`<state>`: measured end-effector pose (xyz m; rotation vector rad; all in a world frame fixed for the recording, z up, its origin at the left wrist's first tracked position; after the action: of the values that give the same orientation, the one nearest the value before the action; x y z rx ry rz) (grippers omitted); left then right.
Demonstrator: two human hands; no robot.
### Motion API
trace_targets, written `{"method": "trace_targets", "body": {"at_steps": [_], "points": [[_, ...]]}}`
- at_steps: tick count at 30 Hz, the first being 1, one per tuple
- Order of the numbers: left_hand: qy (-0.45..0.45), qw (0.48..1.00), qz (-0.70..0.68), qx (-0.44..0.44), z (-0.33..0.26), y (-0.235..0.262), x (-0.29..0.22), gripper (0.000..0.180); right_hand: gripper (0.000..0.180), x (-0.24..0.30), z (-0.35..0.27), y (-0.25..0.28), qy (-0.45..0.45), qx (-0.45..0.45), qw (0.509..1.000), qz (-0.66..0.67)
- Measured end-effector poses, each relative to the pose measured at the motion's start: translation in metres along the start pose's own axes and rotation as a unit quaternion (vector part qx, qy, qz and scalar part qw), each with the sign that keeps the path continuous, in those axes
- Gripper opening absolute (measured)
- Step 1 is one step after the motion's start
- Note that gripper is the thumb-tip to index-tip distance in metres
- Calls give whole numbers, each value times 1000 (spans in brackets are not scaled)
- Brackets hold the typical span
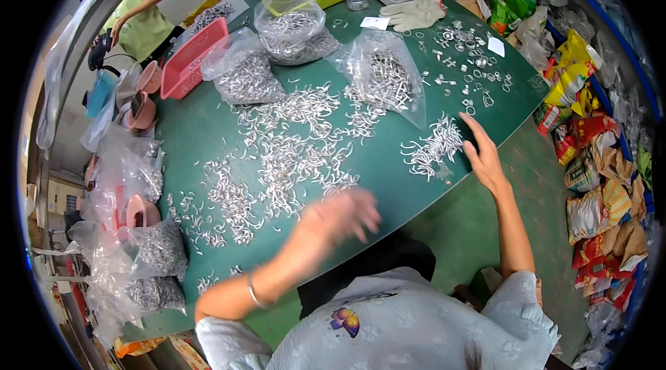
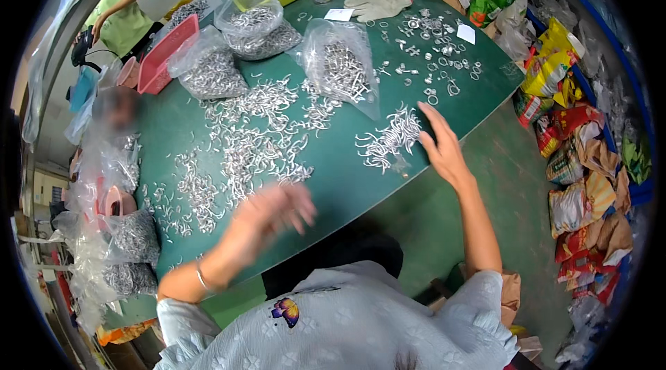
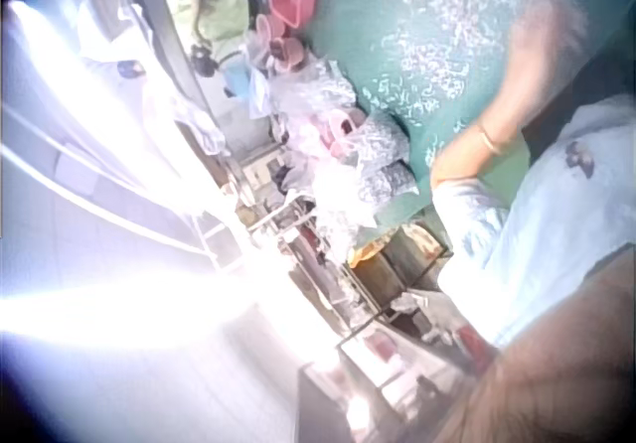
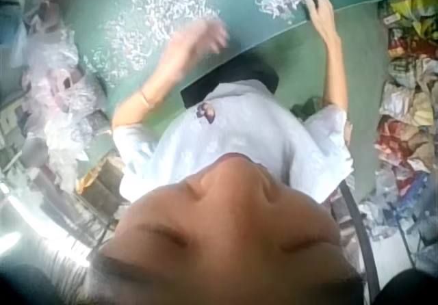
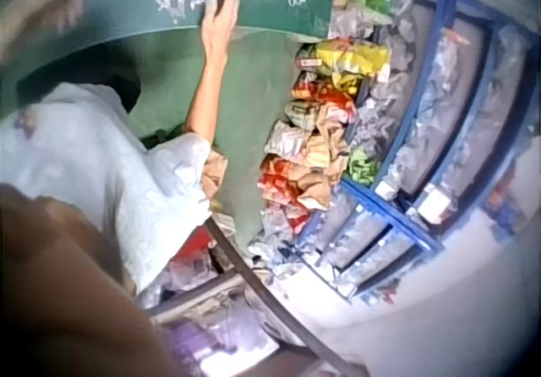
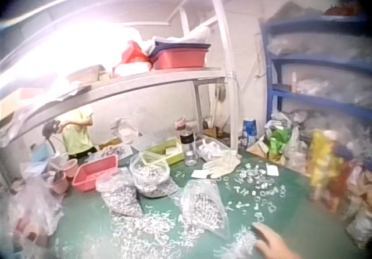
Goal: The person sorts small crescent-shaped metal parts by hand on a green tabletop, picking them up individually or in small clusters and placing them into a black pouch.
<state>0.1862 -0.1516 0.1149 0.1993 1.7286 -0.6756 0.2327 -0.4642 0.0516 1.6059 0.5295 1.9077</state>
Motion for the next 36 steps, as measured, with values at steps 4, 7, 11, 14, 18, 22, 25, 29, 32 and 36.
{"method": "trace_targets", "body": {"at_steps": [4, 7, 11, 14, 18, 22, 25, 29, 32, 36], "points": [[228, 933, -278, 20, -40, -59, 133, 41, 56, 11, 28, -28, 15, 61, 993, -105], [259, 874, -412, 13, -18, -88, 200, 48, 58, 19, 36, -45, 51, 78, 986, -138], [167, 831, -531, 19, 34, -93, 224, 57, 61, 32, 30, -67, 90, 118, 981, -128], [104, 804, -584, 43, 54, -92, 218, 65, 64, 58, 20, -77, 126, 155, 973, -117], [102, 788, -606, 45, 58, -97, 203, 74, 71, 68, 8, -88, 183, 198, 955, -125], [90, 755, -646, 65, 58, -102, 196, 78, 68, 82, 0, -98, 243, 246, 932, -110], [68, 753, -650, 82, 60, -105, 190, 79, 62, 86, -7, -103, 272, 266, 920, -95], [70, 699, -708, 76, 59, -106, 192, 79, 60, 86, -17, -105, 289, 275, 913, -84], [83, 638, -762, 69, 58, -105, 191, 79, 59, 100, -14, -103, 276, 275, 919, -53], [75, 696, -712, 57, 59, -103, 193, 78, 58, 107, -22, -112, 323, 291, 895, -104]]}}
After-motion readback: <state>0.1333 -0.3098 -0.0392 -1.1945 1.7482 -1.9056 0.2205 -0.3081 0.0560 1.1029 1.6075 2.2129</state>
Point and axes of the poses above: each hand's wrist, its own z-axis towards the middle knuckle, its own y-axis out of the back of the hand, x = y × z, the point moved 8 cm from there along z, towards the middle knuckle, and after that the axes turned 9 degrees about -y, right-handed, at the moved point
